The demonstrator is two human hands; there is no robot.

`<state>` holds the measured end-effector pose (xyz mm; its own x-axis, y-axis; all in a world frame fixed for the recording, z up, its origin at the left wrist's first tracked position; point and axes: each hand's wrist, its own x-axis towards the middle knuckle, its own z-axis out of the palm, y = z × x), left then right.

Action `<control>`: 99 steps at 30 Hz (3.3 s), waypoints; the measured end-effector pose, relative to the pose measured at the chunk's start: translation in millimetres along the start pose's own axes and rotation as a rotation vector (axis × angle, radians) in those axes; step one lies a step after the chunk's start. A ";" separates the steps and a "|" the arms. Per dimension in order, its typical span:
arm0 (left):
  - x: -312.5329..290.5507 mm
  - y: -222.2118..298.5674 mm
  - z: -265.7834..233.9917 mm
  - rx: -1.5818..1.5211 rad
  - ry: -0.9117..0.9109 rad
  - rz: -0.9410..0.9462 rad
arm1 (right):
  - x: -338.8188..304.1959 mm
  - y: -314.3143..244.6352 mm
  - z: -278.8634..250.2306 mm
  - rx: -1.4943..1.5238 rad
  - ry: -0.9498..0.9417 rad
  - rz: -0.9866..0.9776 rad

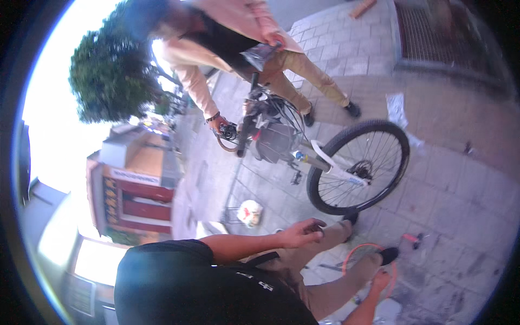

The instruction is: The person removes old handlebar grips from a bicycle, cleans the handlebar, and installs new grips. They use a tool to loosen the grip and a plastic bag to assist in sliding the new grip onto the handlebar.

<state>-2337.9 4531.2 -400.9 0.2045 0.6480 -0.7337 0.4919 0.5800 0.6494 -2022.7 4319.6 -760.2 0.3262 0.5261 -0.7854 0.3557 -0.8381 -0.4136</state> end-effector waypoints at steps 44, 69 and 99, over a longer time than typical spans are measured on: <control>-130.9 257.0 -166.9 -1.048 -0.210 0.840 | -397.9 -609.0 -214.8 0.361 -0.033 -1.063; -113.7 189.3 -38.6 0.417 0.285 1.377 | -463.9 -527.6 -309.5 -0.223 -0.192 -0.820; -115.4 182.5 -73.0 0.012 0.014 0.888 | -459.8 -503.6 -262.3 -0.013 0.353 -1.107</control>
<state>-2333.5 4598.3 -183.1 0.5044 0.8625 0.0420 0.1661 -0.1446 0.9755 -2122.1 4537.6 -69.9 0.0567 0.9828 0.1758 0.6076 0.1057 -0.7872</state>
